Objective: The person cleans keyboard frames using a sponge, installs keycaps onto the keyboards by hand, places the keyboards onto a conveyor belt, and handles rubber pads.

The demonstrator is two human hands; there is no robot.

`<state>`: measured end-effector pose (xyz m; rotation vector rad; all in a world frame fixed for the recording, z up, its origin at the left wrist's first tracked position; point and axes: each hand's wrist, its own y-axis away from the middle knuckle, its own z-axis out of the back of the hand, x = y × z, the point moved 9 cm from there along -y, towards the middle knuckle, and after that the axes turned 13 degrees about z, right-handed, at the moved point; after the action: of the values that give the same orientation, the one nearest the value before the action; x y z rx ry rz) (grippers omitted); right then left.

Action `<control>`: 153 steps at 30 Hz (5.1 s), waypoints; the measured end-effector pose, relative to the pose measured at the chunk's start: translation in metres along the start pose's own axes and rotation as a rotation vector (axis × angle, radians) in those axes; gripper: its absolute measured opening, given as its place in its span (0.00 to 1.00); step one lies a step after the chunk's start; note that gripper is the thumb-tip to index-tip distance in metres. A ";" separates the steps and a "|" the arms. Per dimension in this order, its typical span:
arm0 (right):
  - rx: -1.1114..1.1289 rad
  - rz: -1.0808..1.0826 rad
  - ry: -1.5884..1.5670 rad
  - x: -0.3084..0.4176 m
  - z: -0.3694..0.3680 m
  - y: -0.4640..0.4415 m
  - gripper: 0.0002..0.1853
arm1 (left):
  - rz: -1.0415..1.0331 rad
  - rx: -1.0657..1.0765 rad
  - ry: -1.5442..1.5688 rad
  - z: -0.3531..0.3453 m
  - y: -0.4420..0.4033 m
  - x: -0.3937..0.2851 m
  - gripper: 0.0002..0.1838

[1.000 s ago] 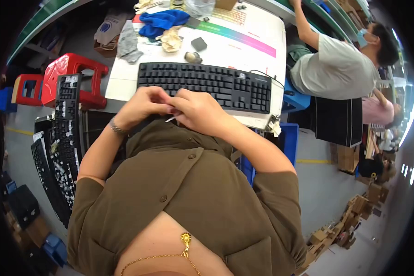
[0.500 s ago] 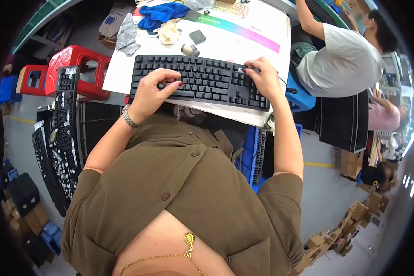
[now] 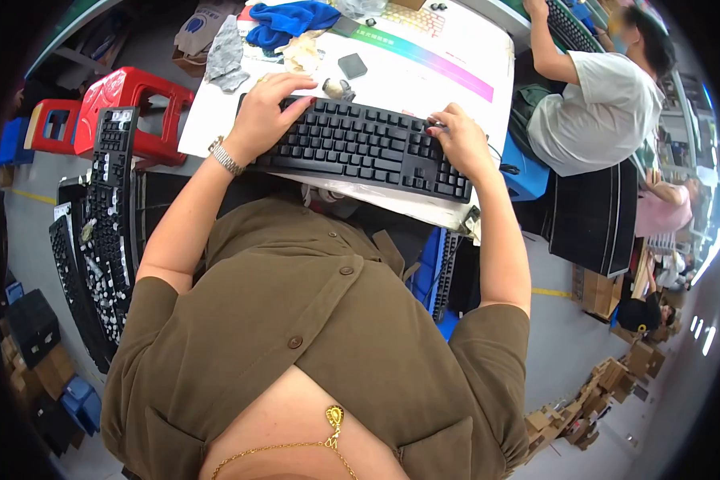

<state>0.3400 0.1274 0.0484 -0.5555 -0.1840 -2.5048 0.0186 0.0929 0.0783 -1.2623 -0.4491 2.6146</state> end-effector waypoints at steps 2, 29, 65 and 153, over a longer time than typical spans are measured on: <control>-0.031 0.036 0.074 0.006 0.001 0.000 0.09 | -0.105 0.062 -0.061 -0.019 -0.020 0.000 0.11; -0.386 -0.422 -0.093 -0.076 0.058 0.060 0.16 | -0.276 -0.180 -0.251 -0.014 -0.085 0.012 0.12; -0.875 -0.563 -0.415 -0.065 0.008 0.169 0.26 | 0.110 -0.041 -0.287 0.057 0.107 0.064 0.49; -0.504 -0.755 -0.824 -0.125 0.048 0.122 0.46 | 1.439 0.392 0.985 -0.006 0.086 0.113 0.24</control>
<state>0.5187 0.0993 0.0401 -2.0358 -0.0598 -2.8428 -0.0501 0.0485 -0.0375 -2.9999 1.5195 1.9040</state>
